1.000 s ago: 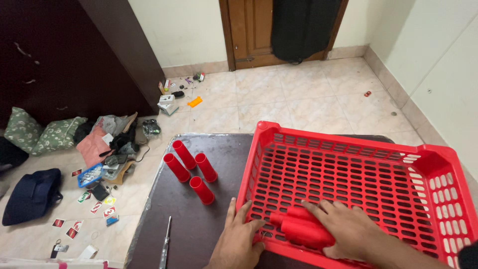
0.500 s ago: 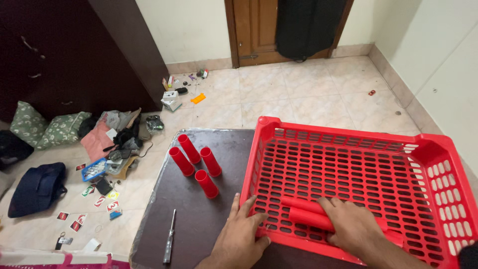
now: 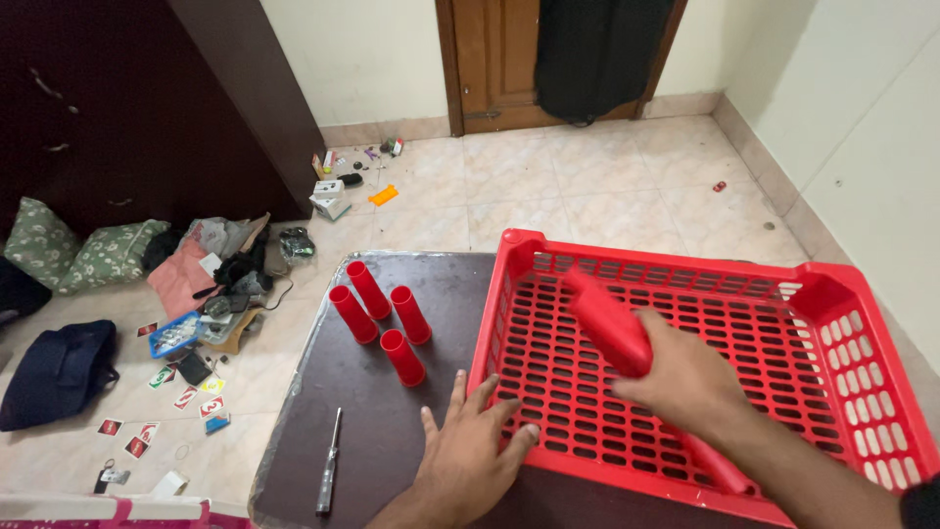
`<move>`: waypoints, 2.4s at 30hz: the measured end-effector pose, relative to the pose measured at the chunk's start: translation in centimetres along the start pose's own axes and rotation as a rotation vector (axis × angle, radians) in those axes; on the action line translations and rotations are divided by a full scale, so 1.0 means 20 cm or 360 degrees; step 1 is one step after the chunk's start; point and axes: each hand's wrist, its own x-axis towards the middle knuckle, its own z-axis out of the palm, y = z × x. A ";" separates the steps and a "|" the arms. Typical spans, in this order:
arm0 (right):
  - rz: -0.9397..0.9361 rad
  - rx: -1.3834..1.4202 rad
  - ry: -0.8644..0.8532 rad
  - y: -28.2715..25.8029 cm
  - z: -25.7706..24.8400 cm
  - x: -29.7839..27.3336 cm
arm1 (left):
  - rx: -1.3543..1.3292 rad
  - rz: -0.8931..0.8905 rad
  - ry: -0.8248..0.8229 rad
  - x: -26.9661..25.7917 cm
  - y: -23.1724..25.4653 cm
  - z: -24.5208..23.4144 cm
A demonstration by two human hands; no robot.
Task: The person assembles a red plastic storage unit by inserting red cylindrical legs into the corners of a red basket and stacking a second basket on top. The person handles the baskets and legs by hand, aligns and inserts the legs, and stacks the baskets to form a two-tier unit.
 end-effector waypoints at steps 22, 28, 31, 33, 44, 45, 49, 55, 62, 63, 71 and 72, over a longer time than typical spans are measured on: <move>-0.0997 0.0247 -0.1095 -0.96 0.48 -0.33 | -0.3244 -0.0512 0.0264 -0.34 -0.46 -0.20; -0.0802 0.0903 -0.1115 -1.08 0.76 -0.28 | -0.3364 -0.0653 0.0865 -0.47 -0.84 -0.17; -0.0687 0.0925 -0.0850 -1.12 0.91 -0.22 | -0.3400 -0.0745 0.0902 -0.51 -0.95 -0.20; -0.0978 0.0577 -0.0673 -1.11 0.99 -0.21 | -0.3387 -0.0753 0.0929 -0.53 -1.01 -0.22; -0.1746 -0.0794 -0.0756 -1.10 1.18 -0.23 | -0.3236 -0.1083 0.1145 -0.56 -1.24 -0.25; -0.1810 -0.0777 -0.0691 -1.07 1.17 -0.21 | -0.3188 -0.1125 0.1137 -0.55 -1.25 -0.25; -0.1879 -0.0903 -0.0595 -0.95 1.13 -0.20 | -0.2952 -0.1362 0.1168 -0.48 -1.22 -0.23; -0.1024 -0.0161 -0.0343 -0.84 0.99 -0.24 | -0.2710 -0.1419 0.1209 -0.32 -1.12 -0.17; -0.0802 0.0622 -0.0098 -0.81 1.08 -0.18 | -0.2193 -0.1540 0.1127 -0.05 -0.94 -0.11; -0.0791 0.0639 -0.0191 -0.81 1.11 -0.16 | -0.2132 -0.1586 0.1122 -0.02 -0.92 -0.11; -0.0457 0.0620 -0.0619 -0.72 1.20 -0.08 | -0.1829 -0.1676 0.1030 0.05 -0.83 -0.12; -0.0472 0.0619 -0.0635 -0.72 1.21 -0.08 | -0.1861 -0.1644 0.1034 0.04 -0.82 -0.11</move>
